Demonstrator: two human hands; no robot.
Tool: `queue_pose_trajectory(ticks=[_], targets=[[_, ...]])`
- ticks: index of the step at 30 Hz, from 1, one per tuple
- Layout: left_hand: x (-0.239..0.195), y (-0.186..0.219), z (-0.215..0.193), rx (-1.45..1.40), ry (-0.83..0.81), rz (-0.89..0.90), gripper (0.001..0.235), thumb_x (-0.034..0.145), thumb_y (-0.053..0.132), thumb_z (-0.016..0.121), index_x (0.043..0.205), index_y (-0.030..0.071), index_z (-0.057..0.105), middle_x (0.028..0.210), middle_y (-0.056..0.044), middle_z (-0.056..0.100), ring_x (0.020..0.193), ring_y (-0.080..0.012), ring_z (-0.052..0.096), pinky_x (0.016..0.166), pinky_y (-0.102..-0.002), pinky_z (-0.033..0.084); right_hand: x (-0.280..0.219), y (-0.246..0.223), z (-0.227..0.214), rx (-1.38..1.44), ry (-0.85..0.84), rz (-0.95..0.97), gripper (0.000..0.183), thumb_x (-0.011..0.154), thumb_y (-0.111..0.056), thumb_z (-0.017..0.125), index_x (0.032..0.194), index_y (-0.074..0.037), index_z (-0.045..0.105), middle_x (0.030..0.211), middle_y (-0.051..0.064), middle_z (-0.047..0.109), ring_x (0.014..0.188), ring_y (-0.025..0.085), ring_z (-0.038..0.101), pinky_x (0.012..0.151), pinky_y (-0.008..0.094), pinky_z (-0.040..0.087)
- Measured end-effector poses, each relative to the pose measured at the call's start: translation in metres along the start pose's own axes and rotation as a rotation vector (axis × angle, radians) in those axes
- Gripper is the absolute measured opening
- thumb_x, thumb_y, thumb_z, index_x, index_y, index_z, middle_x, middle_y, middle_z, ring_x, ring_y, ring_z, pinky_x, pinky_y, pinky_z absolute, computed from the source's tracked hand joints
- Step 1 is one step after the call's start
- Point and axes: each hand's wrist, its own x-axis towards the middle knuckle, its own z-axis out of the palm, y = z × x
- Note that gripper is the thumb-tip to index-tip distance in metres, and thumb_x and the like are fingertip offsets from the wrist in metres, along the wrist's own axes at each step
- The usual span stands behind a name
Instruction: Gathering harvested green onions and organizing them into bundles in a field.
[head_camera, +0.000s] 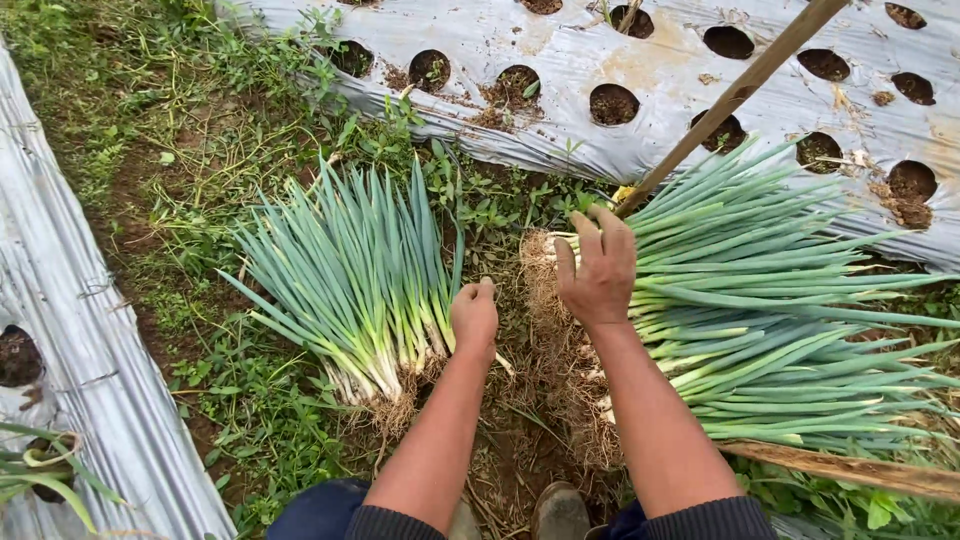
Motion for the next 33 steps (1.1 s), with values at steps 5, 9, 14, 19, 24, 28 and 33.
queue_pose_trajectory(ticks=[5, 9, 14, 19, 24, 28, 33], targets=[[0.035, 0.091, -0.11, 0.519, -0.013, 0.255, 0.039, 0.091, 0.055, 0.06, 0.089, 0.018, 0.074, 0.106, -0.011, 0.07, 0.118, -0.0384, 0.06, 0.106, -0.05, 0.043, -0.048, -0.107, 0.081, 0.507, -0.537, 0.193, 0.036, 0.106, -0.044, 0.059, 0.129, -0.017, 0.063, 0.107, 0.004, 0.063, 0.103, 0.023, 0.068, 0.089, 0.041, 0.059], [0.041, 0.087, -0.222, 0.831, -0.106, 0.061, 0.037, 0.085, 0.055, 0.057, 0.083, 0.021, 0.073, 0.063, 0.0, 0.072, 0.071, -0.0218, 0.075, 0.076, -0.04, 0.056, -0.117, -0.172, 0.132, 0.764, -1.029, 0.604, 0.043, 0.097, -0.05, 0.071, 0.133, -0.028, 0.064, 0.11, 0.0, 0.077, 0.102, 0.02, 0.076, 0.081, 0.041, 0.063], [0.069, -0.031, -0.284, 0.828, -0.135, -0.2, 0.075, 0.09, 0.075, 0.047, 0.105, 0.004, 0.066, 0.099, -0.02, 0.066, 0.097, -0.0365, 0.065, 0.092, -0.054, 0.051, -0.125, -0.244, 0.113, 0.792, -1.186, 0.688, 0.058, 0.099, -0.032, 0.071, 0.149, -0.01, 0.051, 0.138, 0.017, 0.064, 0.13, 0.034, 0.062, 0.106, 0.049, 0.053], [0.066, -0.054, -0.275, 0.475, -0.118, -0.337, 0.124, 0.088, 0.088, 0.052, 0.16, -0.007, 0.017, 0.158, -0.036, 0.029, 0.148, -0.0506, 0.03, 0.118, -0.066, 0.03, -0.102, -0.268, 0.104, 0.628, -1.241, 0.65, 0.075, 0.095, -0.024, 0.073, 0.158, -0.007, 0.038, 0.156, 0.02, 0.044, 0.147, 0.037, 0.041, 0.12, 0.054, 0.042], [0.076, -0.074, -0.258, 0.442, -0.109, -0.324, 0.152, 0.069, 0.092, 0.074, 0.161, -0.006, 0.003, 0.159, -0.038, 0.025, 0.149, -0.0514, 0.028, 0.118, -0.066, 0.03, -0.106, -0.276, 0.114, 0.644, -1.361, 0.681, 0.102, 0.09, -0.034, 0.084, 0.163, 0.0, 0.021, 0.162, 0.03, 0.034, 0.151, 0.048, 0.033, 0.122, 0.063, 0.036], [0.073, -0.058, -0.25, 0.51, -0.052, -0.337, 0.129, 0.076, 0.068, 0.084, 0.159, -0.002, 0.014, 0.156, -0.034, 0.034, 0.146, -0.0484, 0.036, 0.117, -0.06, 0.035, -0.097, -0.306, 0.105, 0.63, -1.35, 0.761, 0.097, 0.086, -0.028, 0.09, 0.159, -0.001, 0.031, 0.152, 0.033, 0.04, 0.139, 0.045, 0.051, 0.113, 0.054, 0.052], [0.08, -0.071, -0.281, 0.099, 0.076, -0.481, 0.138, 0.063, 0.056, 0.082, 0.162, 0.011, -0.001, 0.169, -0.018, 0.012, 0.155, -0.035, 0.022, 0.127, -0.05, 0.029, -0.094, -0.34, 0.092, 0.55, -1.587, 0.395, 0.102, 0.092, -0.045, 0.071, 0.166, -0.016, 0.008, 0.174, 0.012, 0.003, 0.162, 0.035, 0.0, 0.128, 0.064, -0.001]])
